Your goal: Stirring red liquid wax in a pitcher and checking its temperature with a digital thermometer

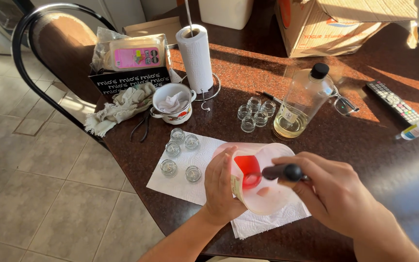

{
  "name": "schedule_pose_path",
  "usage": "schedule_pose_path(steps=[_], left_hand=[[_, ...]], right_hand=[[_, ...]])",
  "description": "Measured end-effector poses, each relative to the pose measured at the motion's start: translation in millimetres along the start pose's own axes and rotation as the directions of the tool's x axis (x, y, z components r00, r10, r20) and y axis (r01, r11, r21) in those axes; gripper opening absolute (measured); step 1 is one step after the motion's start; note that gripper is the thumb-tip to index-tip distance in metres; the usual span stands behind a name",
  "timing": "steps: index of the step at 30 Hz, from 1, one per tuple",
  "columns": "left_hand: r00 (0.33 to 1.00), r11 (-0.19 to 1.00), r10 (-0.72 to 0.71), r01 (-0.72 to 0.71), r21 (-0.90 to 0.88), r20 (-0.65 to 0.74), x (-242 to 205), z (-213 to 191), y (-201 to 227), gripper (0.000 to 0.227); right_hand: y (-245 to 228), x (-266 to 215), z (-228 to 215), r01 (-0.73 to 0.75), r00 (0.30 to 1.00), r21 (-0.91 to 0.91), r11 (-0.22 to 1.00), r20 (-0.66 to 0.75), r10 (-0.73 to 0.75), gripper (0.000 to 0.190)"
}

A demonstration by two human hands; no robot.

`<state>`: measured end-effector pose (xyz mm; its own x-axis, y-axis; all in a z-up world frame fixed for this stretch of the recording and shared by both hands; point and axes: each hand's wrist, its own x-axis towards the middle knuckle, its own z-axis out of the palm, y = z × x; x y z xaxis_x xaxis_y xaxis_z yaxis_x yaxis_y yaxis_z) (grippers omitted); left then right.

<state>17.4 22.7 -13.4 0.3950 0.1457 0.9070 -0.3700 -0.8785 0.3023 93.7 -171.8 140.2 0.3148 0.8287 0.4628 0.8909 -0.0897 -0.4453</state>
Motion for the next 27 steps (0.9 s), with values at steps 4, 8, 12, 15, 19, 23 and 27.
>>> schedule_pose_path(steps=[4, 8, 12, 15, 19, 23, 27], left_hand=[[1.0, 0.999, 0.012, -0.012, 0.04, -0.006, 1.3, 0.7, 1.4, 0.092], [1.0, 0.997, 0.015, -0.014, 0.073, -0.012, 1.2, 0.5, 2.0, 0.087], [1.0, 0.995, 0.009, -0.011, 0.096, 0.02, -1.2, 0.0, 2.3, 0.074], [1.0, 0.988, 0.015, -0.015, 0.156, 0.006, -0.8, 1.4, 2.7, 0.087], [1.0, 0.988, 0.015, -0.016, 0.152, 0.006, -4.0, 0.2, 2.2, 0.078], [0.999, 0.988, 0.043, -0.041, 0.149, -0.01, -0.3, 1.1, 4.3, 0.081], [0.998, 0.988, 0.056, -0.051, 0.148, -0.027, 0.5, 0.6, 6.8, 0.082]], right_hand=[[2.5, -11.3, 8.0, -0.106, 0.981, -0.125, 0.986, -0.177, 0.083, 0.029], [-5.8, -30.3, 27.9, -0.155, 0.956, -0.17, 0.973, -0.274, 0.105, 0.031], [-18.7, -51.4, 52.9, -0.189, 0.945, -0.177, 0.966, -0.299, 0.13, 0.032], [-29.6, -52.0, 58.4, -0.25, 0.886, -0.045, 0.967, -0.413, 0.21, 0.03], [-24.8, -50.7, 53.3, -0.39, 0.814, 0.083, 0.917, -0.434, 0.385, 0.03], [-9.6, -48.3, 51.8, -0.45, 0.76, 0.069, 0.89, -0.493, 0.423, 0.029], [-3.2, -50.4, 55.8, -0.365, 0.75, 0.062, 0.929, -0.572, 0.333, 0.027]])
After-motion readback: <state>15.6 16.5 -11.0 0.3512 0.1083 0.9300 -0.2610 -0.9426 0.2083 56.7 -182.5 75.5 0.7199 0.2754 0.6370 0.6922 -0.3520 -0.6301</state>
